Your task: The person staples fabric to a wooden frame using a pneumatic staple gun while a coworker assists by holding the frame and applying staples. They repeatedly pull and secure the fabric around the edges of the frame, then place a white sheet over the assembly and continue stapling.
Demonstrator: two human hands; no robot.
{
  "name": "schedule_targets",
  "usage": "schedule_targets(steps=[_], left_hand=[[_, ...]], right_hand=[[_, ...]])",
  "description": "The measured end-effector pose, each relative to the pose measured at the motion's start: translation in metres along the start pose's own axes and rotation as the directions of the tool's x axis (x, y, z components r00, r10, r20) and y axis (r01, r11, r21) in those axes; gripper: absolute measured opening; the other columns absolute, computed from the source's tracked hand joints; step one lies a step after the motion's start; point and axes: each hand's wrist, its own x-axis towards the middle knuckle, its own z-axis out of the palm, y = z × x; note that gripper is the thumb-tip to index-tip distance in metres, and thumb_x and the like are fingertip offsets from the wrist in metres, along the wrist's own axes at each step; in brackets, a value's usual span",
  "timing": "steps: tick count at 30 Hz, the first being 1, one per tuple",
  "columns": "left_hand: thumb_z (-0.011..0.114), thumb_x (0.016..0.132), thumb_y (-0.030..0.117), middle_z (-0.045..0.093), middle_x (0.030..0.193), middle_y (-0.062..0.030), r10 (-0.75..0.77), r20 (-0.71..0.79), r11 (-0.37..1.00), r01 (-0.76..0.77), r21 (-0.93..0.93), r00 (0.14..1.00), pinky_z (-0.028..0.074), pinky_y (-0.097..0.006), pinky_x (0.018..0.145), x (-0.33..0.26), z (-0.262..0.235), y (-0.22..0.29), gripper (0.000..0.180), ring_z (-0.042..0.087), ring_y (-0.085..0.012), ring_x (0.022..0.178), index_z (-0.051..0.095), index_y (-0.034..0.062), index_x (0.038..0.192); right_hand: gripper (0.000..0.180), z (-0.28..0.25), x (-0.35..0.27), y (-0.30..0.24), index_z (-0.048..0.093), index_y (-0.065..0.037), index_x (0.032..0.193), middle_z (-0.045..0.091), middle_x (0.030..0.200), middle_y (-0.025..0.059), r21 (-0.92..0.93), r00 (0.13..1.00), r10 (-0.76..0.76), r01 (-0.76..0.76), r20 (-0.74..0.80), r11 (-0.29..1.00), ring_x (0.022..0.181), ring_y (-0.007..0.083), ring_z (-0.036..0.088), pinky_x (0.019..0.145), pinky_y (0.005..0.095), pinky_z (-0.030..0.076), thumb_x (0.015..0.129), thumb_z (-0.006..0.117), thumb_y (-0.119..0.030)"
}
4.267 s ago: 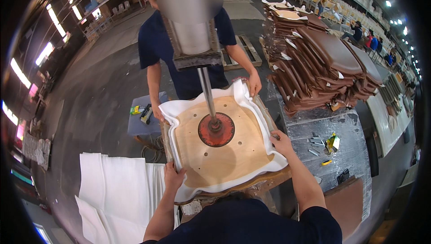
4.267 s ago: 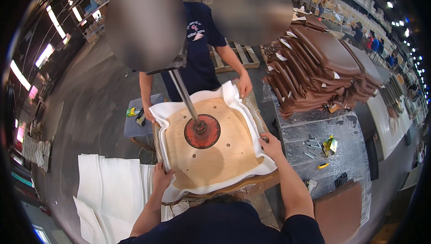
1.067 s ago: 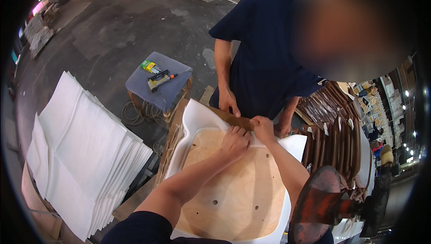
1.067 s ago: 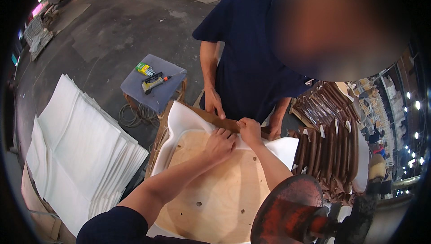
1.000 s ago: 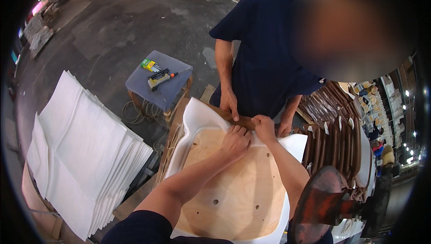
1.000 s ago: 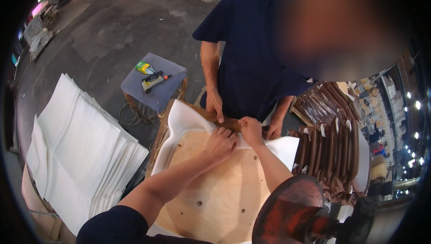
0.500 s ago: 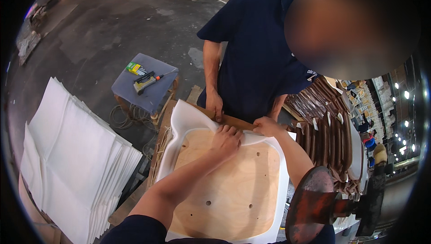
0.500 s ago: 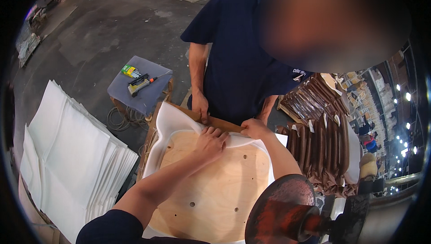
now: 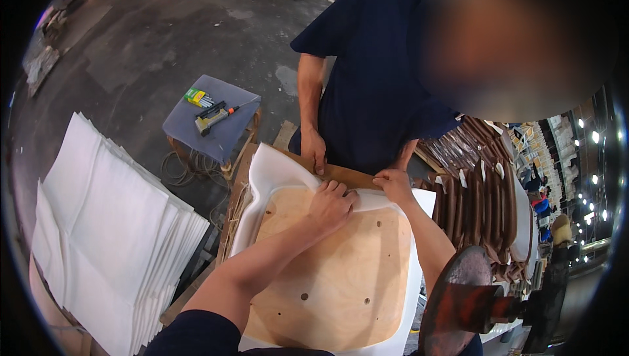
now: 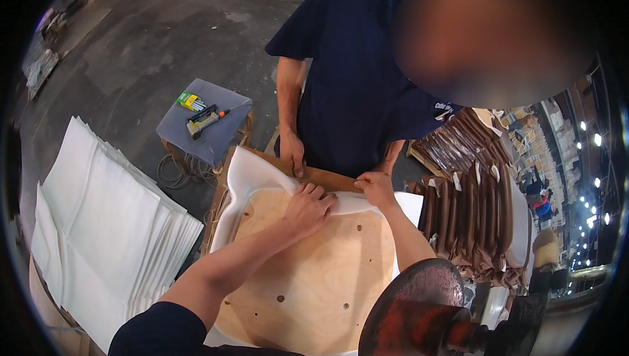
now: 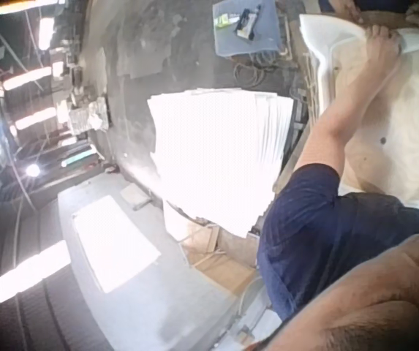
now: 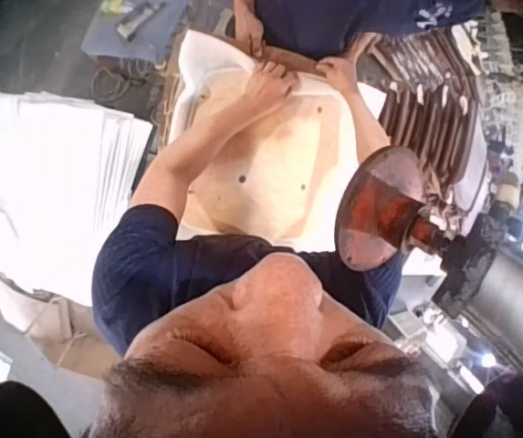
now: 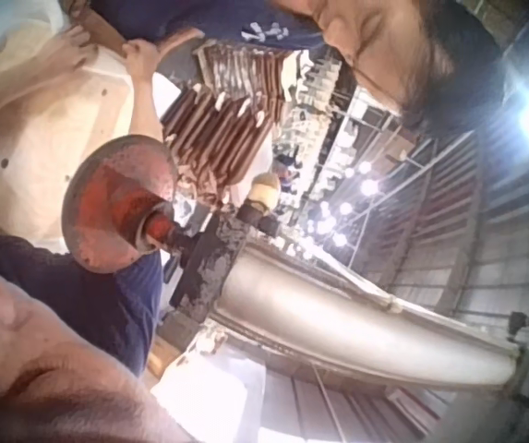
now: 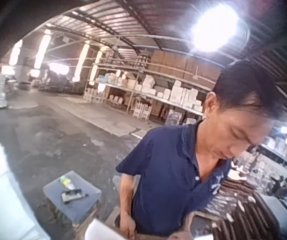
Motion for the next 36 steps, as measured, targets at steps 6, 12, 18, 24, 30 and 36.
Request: schedule_targets(steps=[6, 12, 18, 24, 30, 36], left_hand=[[0.077, 0.09, 0.021, 0.067, 0.101, -0.0085, 0.005, 0.022, 1.0, -0.006, 0.004, 1.0, 0.051, -0.048, 0.097, 0.0, 0.002, 0.002, 0.024, 0.065, -0.0304, 0.103, 0.08, 0.0154, 0.114], [0.076, 0.091, 0.021, 0.069, 0.104, -0.009, 0.01, 0.026, 1.0, -0.01, 0.016, 1.0, 0.051, -0.048, 0.097, -0.001, 0.004, 0.001, 0.025, 0.065, -0.0308, 0.103, 0.08, 0.0142, 0.115], [0.075, 0.092, 0.019, 0.072, 0.114, -0.0106, -0.027, 0.02, 0.999, 0.026, 0.048, 0.999, 0.05, -0.05, 0.103, -0.002, 0.009, 0.001, 0.027, 0.066, -0.0324, 0.112, 0.08, 0.0124, 0.118], [0.075, 0.092, 0.019, 0.073, 0.127, -0.0129, -0.016, -0.012, 0.999, 0.016, 0.043, 1.0, 0.048, -0.053, 0.108, 0.0, 0.007, 0.001, 0.029, 0.064, -0.0341, 0.124, 0.079, 0.0112, 0.12], [0.075, 0.093, 0.019, 0.073, 0.123, -0.0135, -0.078, 0.024, 0.997, 0.079, -0.007, 0.997, 0.047, -0.054, 0.109, -0.005, 0.008, 0.001, 0.028, 0.064, -0.0346, 0.122, 0.08, 0.013, 0.12], [0.075, 0.093, 0.019, 0.073, 0.12, -0.0142, -0.084, 0.067, 0.996, 0.085, -0.022, 0.994, 0.047, -0.054, 0.11, -0.008, 0.007, -0.002, 0.024, 0.064, -0.0353, 0.121, 0.081, 0.0131, 0.116]], right_hand=[[0.021, 0.001, 0.001, 0.009, 0.087, -0.005, 0.104, 0.083, 0.089, 0.014, -0.084, 0.995, -0.083, 0.078, -0.059, 0.993, 0.082, 0.0224, 0.079, 0.078, 0.0374, 0.06, 0.092, 0.086, -0.022], [0.024, -0.001, 0.005, 0.002, 0.087, -0.007, 0.108, 0.083, 0.098, 0.0177, -0.008, 0.993, 0.081, -0.081, 0.09, 0.997, 0.094, 0.0324, 0.081, 0.086, 0.0421, 0.062, 0.093, 0.085, -0.026], [0.042, 0.036, 0.037, -0.087, 0.081, -0.007, 0.13, 0.083, 0.115, 0.0199, -0.013, 0.957, -0.167, 0.175, 0.238, 0.984, 0.101, 0.0313, 0.082, 0.091, 0.0399, 0.063, 0.095, 0.085, -0.03], [0.035, 0.056, 0.05, -0.13, 0.084, -0.006, 0.121, 0.083, 0.106, 0.0205, 0.019, 0.956, -0.108, 0.107, 0.274, 0.994, 0.096, 0.0348, 0.081, 0.087, 0.0421, 0.062, 0.095, 0.084, -0.029], [0.022, 0.077, 0.048, -0.124, 0.086, -0.006, 0.106, 0.081, 0.088, 0.0181, 0.038, 0.979, -0.203, 0.202, 0.028, 0.979, 0.082, 0.0323, 0.08, 0.078, 0.0423, 0.061, 0.096, 0.083, -0.025], [0.021, 0.082, 0.05, -0.122, 0.086, -0.007, 0.106, 0.08, 0.085, 0.0165, 0.068, 0.983, -0.18, 0.179, 0.021, 0.982, 0.076, 0.0283, 0.078, 0.073, 0.0395, 0.06, 0.097, 0.083, -0.026]])
